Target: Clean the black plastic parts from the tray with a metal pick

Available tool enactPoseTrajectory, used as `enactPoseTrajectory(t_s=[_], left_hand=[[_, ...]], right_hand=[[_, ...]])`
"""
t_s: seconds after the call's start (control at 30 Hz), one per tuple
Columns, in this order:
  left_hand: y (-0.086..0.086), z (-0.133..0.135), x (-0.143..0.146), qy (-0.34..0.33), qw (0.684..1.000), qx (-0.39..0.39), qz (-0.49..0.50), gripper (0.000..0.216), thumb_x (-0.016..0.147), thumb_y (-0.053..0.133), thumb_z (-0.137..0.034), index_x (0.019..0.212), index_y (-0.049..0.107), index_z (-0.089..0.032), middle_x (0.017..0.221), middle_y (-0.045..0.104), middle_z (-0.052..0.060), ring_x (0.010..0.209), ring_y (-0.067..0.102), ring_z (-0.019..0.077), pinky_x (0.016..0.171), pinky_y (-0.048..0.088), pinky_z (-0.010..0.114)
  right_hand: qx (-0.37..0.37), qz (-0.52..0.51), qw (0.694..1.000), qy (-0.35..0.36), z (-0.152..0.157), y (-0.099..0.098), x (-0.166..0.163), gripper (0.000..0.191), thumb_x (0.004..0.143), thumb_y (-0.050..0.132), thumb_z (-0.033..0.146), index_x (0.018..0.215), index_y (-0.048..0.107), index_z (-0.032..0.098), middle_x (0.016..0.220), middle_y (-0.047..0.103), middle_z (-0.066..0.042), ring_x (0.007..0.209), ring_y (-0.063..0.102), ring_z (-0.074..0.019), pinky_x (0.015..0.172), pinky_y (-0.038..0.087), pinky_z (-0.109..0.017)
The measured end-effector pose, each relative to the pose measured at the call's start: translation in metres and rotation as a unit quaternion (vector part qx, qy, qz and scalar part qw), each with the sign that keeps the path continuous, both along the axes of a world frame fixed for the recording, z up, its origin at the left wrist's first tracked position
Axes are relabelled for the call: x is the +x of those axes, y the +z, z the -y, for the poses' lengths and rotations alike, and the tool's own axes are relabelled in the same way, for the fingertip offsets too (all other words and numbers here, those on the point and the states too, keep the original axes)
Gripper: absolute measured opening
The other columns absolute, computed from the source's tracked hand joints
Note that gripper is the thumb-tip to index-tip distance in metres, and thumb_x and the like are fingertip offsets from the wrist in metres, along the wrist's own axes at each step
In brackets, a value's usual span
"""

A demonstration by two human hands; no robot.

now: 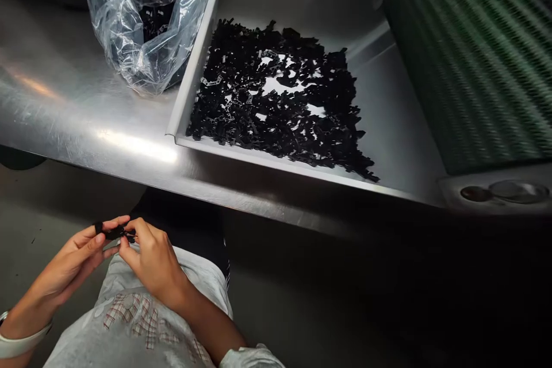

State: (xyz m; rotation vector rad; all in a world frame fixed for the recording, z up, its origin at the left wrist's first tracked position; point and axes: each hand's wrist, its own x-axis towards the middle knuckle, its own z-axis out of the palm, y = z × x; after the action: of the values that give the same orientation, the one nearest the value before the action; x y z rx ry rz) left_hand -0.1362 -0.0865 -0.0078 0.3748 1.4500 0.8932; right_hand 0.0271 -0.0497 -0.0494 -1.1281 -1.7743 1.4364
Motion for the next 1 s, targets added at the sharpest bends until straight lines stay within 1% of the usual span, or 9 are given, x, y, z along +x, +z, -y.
enactPoseTrajectory(t_s=[0.1, 0.2, 0.27, 0.33, 0.4, 0.5, 0.6, 0.8, 1.0], left_hand=[[-0.005, 0.000, 0.008, -0.021, 0.998, 0.045, -0.043, 0.020, 0.071, 0.087, -0.042, 0.085, 0.084, -0.029, 0.135, 0.072, 0.008, 0.135, 0.058, 0.0369, 0.115, 0.046, 0.051], [-0.001, -0.013, 0.023, -0.060, 0.984, 0.126, -0.107, 0.019, 0.073, 0.085, -0.044, 0.083, 0.083, -0.027, 0.140, 0.068, 0.008, 0.138, 0.055, 0.0335, 0.119, 0.041, 0.043], [0.006, -0.025, 0.035, -0.056, 0.970, 0.181, -0.154, 0.022, 0.077, 0.082, -0.046, 0.081, 0.082, -0.025, 0.134, 0.071, 0.009, 0.128, 0.061, 0.0302, 0.111, 0.047, 0.038], [0.013, -0.039, 0.047, -0.067, 0.950, 0.226, -0.205, 0.026, 0.077, 0.081, -0.049, 0.078, 0.081, -0.023, 0.104, 0.079, 0.009, 0.102, 0.070, 0.0254, 0.092, 0.055, 0.033], [0.018, -0.051, 0.058, -0.103, 0.927, 0.272, -0.236, 0.024, 0.080, 0.079, -0.045, 0.073, 0.080, -0.022, 0.083, 0.076, 0.006, 0.080, 0.067, 0.0203, 0.075, 0.054, 0.029], [0.022, -0.062, 0.071, -0.174, 0.877, 0.346, -0.283, 0.018, 0.085, 0.074, -0.032, 0.071, 0.078, -0.022, 0.082, 0.073, 0.006, 0.074, 0.064, 0.0173, 0.069, 0.052, 0.027], [0.024, -0.068, 0.076, -0.227, 0.832, 0.400, -0.312, 0.012, 0.088, 0.071, -0.026, 0.085, 0.081, -0.022, 0.086, 0.071, 0.007, 0.079, 0.065, 0.0173, 0.072, 0.052, 0.026], [0.033, -0.077, 0.071, -0.332, 0.810, 0.400, -0.271, 0.018, 0.088, 0.074, -0.031, 0.103, 0.079, -0.022, 0.086, 0.072, 0.005, 0.073, 0.065, 0.0140, 0.065, 0.050, 0.022], [0.043, -0.088, 0.069, -0.341, 0.843, 0.333, -0.251, 0.028, 0.075, 0.085, -0.040, 0.083, 0.071, -0.018, 0.074, 0.068, 0.000, 0.057, 0.051, 0.0088, 0.052, 0.041, 0.019]], right_hand=[[-0.006, 0.000, 1.000, -0.029, -0.003, -0.004, 0.005, 0.011, 0.087, 0.061, 0.022, 0.098, 0.064, 0.019, 0.094, 0.076, -0.010, 0.082, 0.073, -0.0233, 0.076, 0.057, -0.034], [-0.023, -0.021, 0.996, -0.078, -0.012, -0.004, 0.021, 0.010, 0.088, 0.059, 0.027, 0.095, 0.061, 0.021, 0.087, 0.069, -0.006, 0.078, 0.067, -0.0186, 0.077, 0.054, -0.033], [-0.039, -0.041, 0.991, -0.120, -0.018, -0.001, 0.034, 0.010, 0.087, 0.058, 0.030, 0.092, 0.058, 0.021, 0.073, 0.058, 0.001, 0.068, 0.057, -0.0140, 0.071, 0.051, -0.029], [-0.058, -0.067, 0.985, -0.150, -0.023, 0.004, 0.048, 0.010, 0.085, 0.058, 0.030, 0.089, 0.055, 0.022, 0.062, 0.040, 0.008, 0.057, 0.043, -0.0101, 0.060, 0.043, -0.024], [-0.078, -0.103, 0.977, -0.167, -0.026, 0.013, 0.060, 0.011, 0.084, 0.058, 0.032, 0.087, 0.053, 0.022, 0.059, 0.028, 0.011, 0.052, 0.032, -0.0083, 0.053, 0.034, -0.021], [-0.105, -0.161, 0.966, -0.172, -0.028, 0.026, 0.072, 0.017, 0.084, 0.058, 0.038, 0.087, 0.049, 0.023, 0.059, 0.028, 0.012, 0.050, 0.027, -0.0073, 0.048, 0.029, -0.020], [-0.119, -0.202, 0.958, -0.168, -0.030, 0.036, 0.079, 0.024, 0.082, 0.060, 0.043, 0.087, 0.046, 0.024, 0.059, 0.034, 0.010, 0.050, 0.028, -0.0071, 0.047, 0.029, -0.020], [-0.130, -0.223, 0.955, -0.148, -0.038, 0.042, 0.087, 0.027, 0.080, 0.065, 0.042, 0.087, 0.046, 0.024, 0.058, 0.034, 0.011, 0.050, 0.028, -0.0069, 0.048, 0.030, -0.019], [-0.123, -0.213, 0.958, -0.145, -0.040, 0.047, 0.094, 0.022, 0.079, 0.063, 0.038, 0.085, 0.047, 0.024, 0.057, 0.031, 0.011, 0.050, 0.027, -0.0070, 0.047, 0.029, -0.020]])
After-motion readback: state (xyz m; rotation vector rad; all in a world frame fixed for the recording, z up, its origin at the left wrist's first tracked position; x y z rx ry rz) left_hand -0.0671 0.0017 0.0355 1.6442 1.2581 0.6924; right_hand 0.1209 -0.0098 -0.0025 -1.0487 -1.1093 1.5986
